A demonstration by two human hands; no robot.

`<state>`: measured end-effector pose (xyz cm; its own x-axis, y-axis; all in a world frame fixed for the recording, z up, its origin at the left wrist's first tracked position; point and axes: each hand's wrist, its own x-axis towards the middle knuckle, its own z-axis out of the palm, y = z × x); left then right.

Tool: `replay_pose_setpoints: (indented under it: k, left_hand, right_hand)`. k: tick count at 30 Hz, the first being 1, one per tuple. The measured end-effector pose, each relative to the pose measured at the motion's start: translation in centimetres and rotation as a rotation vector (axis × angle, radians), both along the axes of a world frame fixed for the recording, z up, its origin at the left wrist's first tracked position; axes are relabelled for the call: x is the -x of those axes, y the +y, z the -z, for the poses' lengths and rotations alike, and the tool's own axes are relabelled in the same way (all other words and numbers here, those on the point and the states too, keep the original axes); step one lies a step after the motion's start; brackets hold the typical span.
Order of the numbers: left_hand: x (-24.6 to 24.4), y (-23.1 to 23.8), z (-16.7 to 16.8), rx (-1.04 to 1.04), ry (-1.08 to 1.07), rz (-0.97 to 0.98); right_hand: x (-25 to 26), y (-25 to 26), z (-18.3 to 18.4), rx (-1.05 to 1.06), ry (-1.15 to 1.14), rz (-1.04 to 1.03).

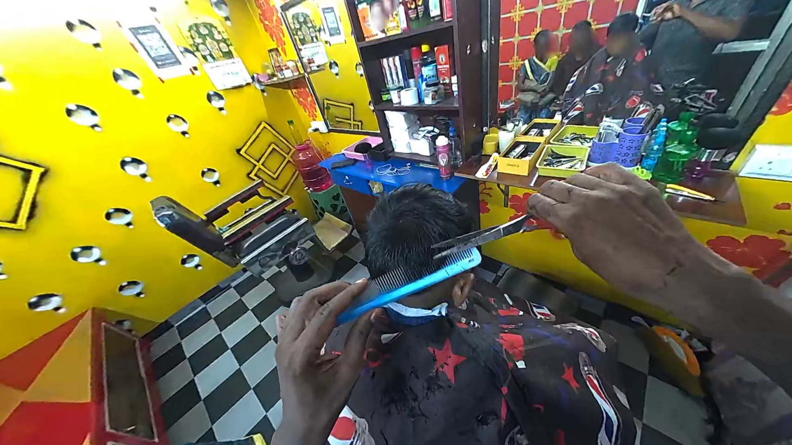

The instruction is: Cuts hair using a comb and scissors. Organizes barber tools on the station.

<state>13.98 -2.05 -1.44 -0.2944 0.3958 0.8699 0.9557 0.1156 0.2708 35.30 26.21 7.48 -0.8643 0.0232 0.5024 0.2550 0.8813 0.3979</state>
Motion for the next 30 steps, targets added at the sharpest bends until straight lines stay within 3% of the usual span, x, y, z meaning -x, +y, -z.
replay_pose_setpoints:
  k: [13,19,22,26,30]
  left_hand:
    - [0.8,0.7,-1.1,-0.069,0.123,-0.079]
    - [0.8,0.9,-1.2,-0.094,0.127,-0.042]
    - [0.1,1.3,-2.6,-0.148,0.024,-0.05]
    - [-1.3,2.1,-5.5,-0.002,-0.2,-0.068]
    - [-3.8,1.8,-5.1,0.221,-0.086,-0.125]
  right_hand:
    - [1.6,-2.5,-1.1,-0.081,-0.122,0.027]
    - [2.3,-1.2,0.1,-0.011,-0.017,-0.014]
    - [1.6,-0.1,0.6,0.145,0.133,-0.071]
    - [-0.2,3.0,2.7,0.328,0.285,-0.06]
    - [-2.3,5.9,6.2,0.407,0.281,0.033]
